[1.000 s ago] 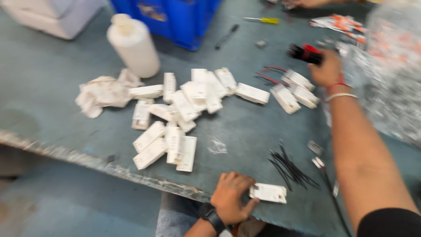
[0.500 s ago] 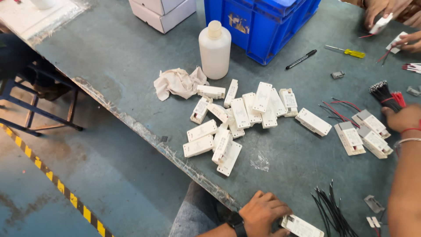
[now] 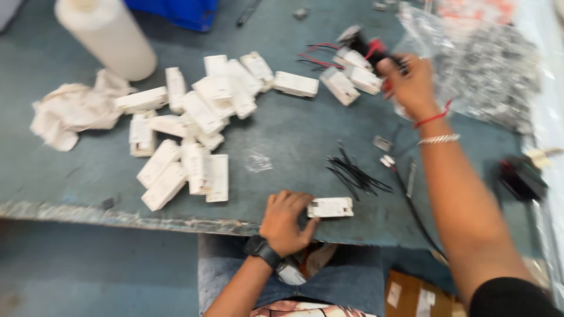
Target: The person assembles electronics by inserting colored wires into a plastic housing and securing components using a small tool.
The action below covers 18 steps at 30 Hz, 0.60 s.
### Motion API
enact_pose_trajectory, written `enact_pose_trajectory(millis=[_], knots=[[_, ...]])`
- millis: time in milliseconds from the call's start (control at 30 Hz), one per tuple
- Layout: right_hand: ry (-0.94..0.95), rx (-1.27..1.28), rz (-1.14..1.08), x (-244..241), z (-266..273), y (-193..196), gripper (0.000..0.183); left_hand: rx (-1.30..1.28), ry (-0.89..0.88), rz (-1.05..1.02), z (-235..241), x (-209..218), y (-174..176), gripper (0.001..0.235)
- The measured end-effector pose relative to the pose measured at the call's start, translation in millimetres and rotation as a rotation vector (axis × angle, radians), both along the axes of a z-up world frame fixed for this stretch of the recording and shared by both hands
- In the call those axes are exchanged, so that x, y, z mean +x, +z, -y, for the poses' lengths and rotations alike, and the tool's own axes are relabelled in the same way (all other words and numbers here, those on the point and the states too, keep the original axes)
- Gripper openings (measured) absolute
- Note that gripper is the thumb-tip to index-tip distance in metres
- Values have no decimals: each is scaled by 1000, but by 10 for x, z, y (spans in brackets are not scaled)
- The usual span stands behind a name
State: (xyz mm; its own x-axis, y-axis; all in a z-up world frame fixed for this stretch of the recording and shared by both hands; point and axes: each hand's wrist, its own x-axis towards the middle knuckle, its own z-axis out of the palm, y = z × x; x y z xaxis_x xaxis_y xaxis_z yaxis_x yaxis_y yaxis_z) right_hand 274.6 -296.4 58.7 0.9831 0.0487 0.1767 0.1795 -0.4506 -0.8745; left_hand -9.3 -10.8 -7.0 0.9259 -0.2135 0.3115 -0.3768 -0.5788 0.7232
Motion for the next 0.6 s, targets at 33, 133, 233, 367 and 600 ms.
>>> enact_pose_trajectory(millis=[33,133,233,367,600], knots=[[0,55,-47,-234,-115,-12,28,3,1,13,6,5,0,43],[84,109,-131,-810,-360,-170,32,10,11,32,25,5,7,44],[58,189,-206,-1152,-691,-518,35,14,25,22,42,2,17,43],[125,-39,201,-1313,-910,-876,46,-10,41,-14,37,-14,24,46],[0,71,-31,-1204,-493,-793,44,-108,72,-82,16,-38,-29,50]])
